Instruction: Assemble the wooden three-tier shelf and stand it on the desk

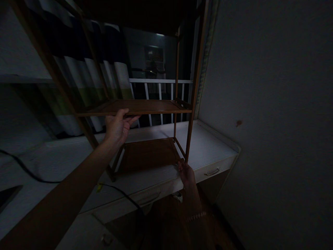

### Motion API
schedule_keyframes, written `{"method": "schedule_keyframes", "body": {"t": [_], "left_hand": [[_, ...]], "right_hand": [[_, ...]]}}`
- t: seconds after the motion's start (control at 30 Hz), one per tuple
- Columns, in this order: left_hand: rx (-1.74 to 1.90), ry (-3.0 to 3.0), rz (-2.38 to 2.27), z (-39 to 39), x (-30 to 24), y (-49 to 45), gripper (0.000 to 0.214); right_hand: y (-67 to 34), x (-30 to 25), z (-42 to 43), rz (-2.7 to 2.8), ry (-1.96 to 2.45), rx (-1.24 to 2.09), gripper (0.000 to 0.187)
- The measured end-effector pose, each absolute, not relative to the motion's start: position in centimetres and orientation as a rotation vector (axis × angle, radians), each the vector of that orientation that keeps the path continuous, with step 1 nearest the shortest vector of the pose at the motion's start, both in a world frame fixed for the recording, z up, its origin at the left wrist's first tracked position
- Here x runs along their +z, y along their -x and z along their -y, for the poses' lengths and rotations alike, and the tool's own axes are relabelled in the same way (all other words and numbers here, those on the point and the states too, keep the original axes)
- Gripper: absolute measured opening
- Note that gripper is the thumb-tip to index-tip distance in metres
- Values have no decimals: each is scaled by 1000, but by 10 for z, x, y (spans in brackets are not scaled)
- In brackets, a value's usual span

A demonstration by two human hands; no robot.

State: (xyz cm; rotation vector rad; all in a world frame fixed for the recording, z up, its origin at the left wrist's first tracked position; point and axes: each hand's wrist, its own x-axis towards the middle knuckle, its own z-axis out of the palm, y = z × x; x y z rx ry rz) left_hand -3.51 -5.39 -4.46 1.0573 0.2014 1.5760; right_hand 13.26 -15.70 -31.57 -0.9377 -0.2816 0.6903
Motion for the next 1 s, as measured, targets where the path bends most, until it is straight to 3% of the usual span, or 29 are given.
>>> {"method": "schedule_keyframes", "body": {"t": [0.1,0.27,0.4,0.53,1.0], "left_hand": [[1580,-1052,-193,55,-44,35,21],[1577,-1060,-190,54,-44,35,23],[1560,-1079,-204,56,-44,36,23],[1549,-1046,-240,58,-43,37,22],[1565,-1042,-238,62,-42,34,17]], "right_hand": [[-139,-319,175,298,1116,553,13],[-159,-308,193,432,1438,224,35],[-168,-295,187,887,1860,-32,31],[-172,-293,180,1064,1913,-9,21],[-178,-298,174,1097,2039,-8,29]]}}
